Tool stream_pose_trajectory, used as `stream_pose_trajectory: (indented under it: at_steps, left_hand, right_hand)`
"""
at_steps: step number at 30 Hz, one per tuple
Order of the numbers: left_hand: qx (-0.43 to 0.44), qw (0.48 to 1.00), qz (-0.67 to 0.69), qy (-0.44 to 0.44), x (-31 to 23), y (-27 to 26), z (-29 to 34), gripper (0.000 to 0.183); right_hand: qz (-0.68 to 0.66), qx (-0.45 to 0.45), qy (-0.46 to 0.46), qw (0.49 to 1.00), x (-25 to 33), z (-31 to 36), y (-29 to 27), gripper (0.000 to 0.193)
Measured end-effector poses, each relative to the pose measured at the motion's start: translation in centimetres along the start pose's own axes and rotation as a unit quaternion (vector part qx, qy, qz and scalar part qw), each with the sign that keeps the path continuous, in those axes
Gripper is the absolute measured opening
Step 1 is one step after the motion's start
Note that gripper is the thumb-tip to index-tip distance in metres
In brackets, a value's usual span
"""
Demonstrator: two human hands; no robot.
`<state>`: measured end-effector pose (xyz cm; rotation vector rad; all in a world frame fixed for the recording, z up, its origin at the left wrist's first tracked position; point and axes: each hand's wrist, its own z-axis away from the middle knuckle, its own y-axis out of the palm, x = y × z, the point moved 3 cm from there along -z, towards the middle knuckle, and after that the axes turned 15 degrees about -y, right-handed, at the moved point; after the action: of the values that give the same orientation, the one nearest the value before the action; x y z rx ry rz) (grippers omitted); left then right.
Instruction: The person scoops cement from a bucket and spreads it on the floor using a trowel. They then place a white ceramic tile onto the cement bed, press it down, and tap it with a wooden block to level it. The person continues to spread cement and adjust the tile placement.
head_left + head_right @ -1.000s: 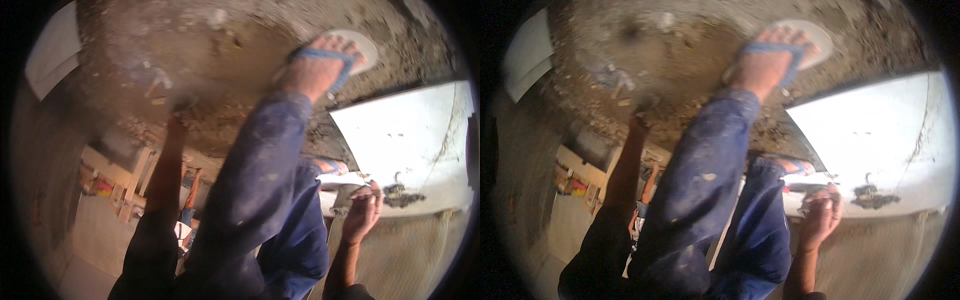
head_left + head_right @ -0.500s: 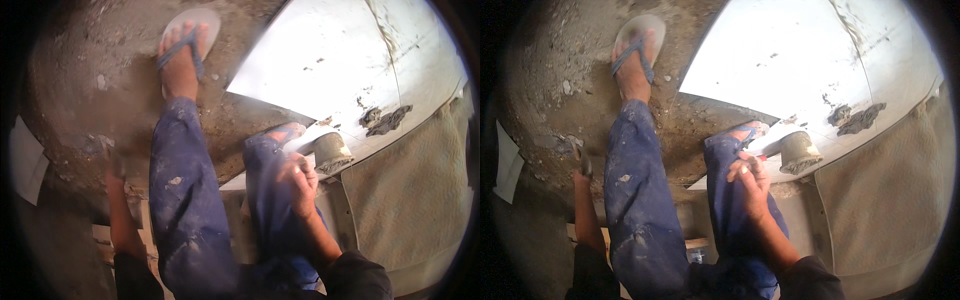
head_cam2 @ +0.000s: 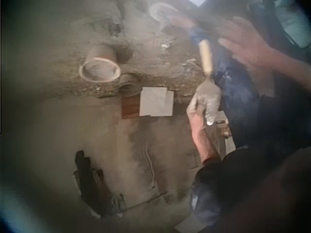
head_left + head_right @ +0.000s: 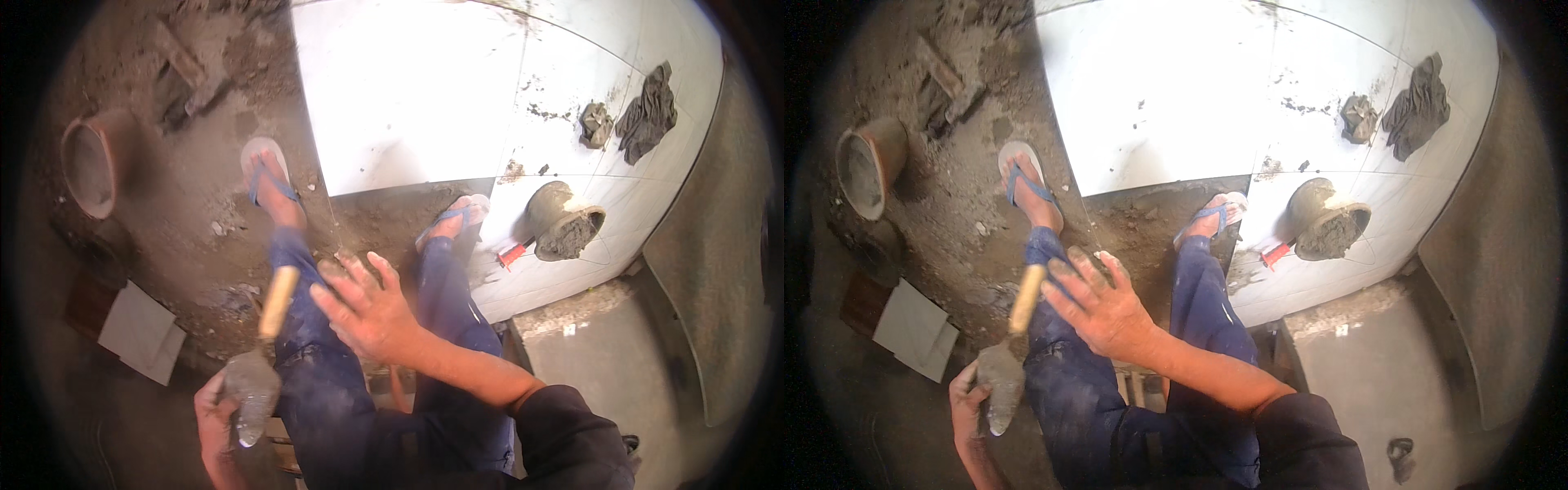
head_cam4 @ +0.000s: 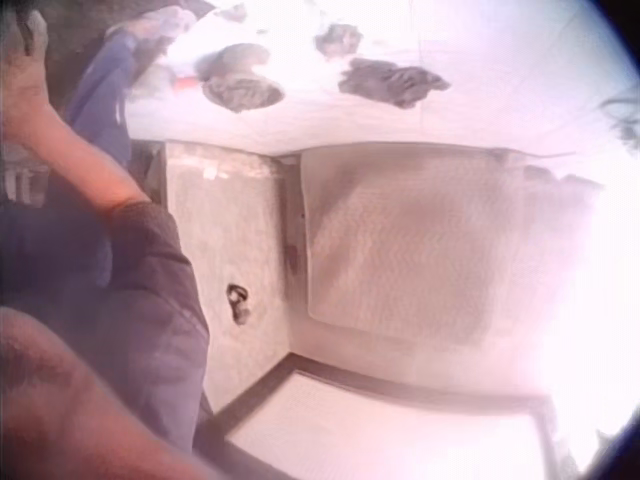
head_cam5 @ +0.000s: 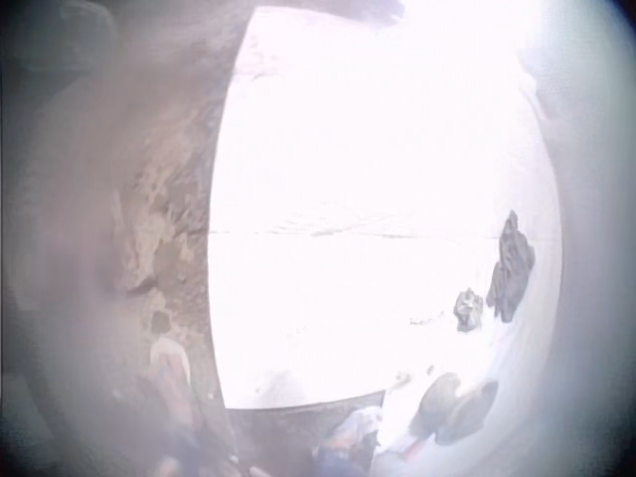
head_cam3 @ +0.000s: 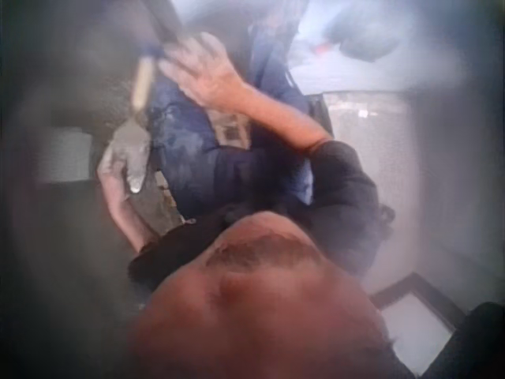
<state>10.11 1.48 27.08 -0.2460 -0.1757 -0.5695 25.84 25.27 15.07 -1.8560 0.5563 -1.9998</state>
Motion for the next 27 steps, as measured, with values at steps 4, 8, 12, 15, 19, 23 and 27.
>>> stream_pose_trajectory:
  at_steps: [4, 8, 12, 15, 19, 23, 27]
  left_hand:
    - [0.174, 0.971, -0.158, -0.035, -4.4, 8.6, 0.2, 0.051]
    - [0.31, 0.896, -0.316, 0.039, -10.6, 18.1, -3.3, 0.054]
    - [0.024, 0.876, -0.387, 0.287, -20.0, 29.3, -13.5, 0.079]
    - [-0.266, 0.649, -0.453, 0.55, -24.7, 37.2, -21.1, 0.085]
    - [-0.337, 0.532, -0.457, 0.628, -28.7, 45.8, -25.3, 0.089]
    - [-0.416, 0.54, -0.419, 0.6, -30.4, 48.7, -27.3, 0.094]
    - [-0.411, 0.554, -0.422, 0.588, -29.9, 49.5, -27.1, 0.096]
  right_hand:
    - [0.019, 0.044, -0.013, 0.999, -0.6, 1.9, -4.3, 0.046]
    - [-0.065, 0.159, 0.162, 0.972, -5.4, 8.9, -6.4, 0.029]
    - [-0.074, -0.093, 0.384, 0.916, -11.0, 14.5, -11.1, 0.032]
    - [-0.077, -0.226, 0.404, 0.883, -18.1, 13.4, -15.0, 0.03]
    - [0.026, -0.202, 0.4, 0.893, -25.3, 6.9, -19.1, 0.028]
    - [0.018, -0.215, 0.417, 0.883, -28.8, 2.4, -19.6, 0.028]
    - [0.001, -0.217, 0.4, 0.89, -30.3, 0.3, -19.9, 0.028]
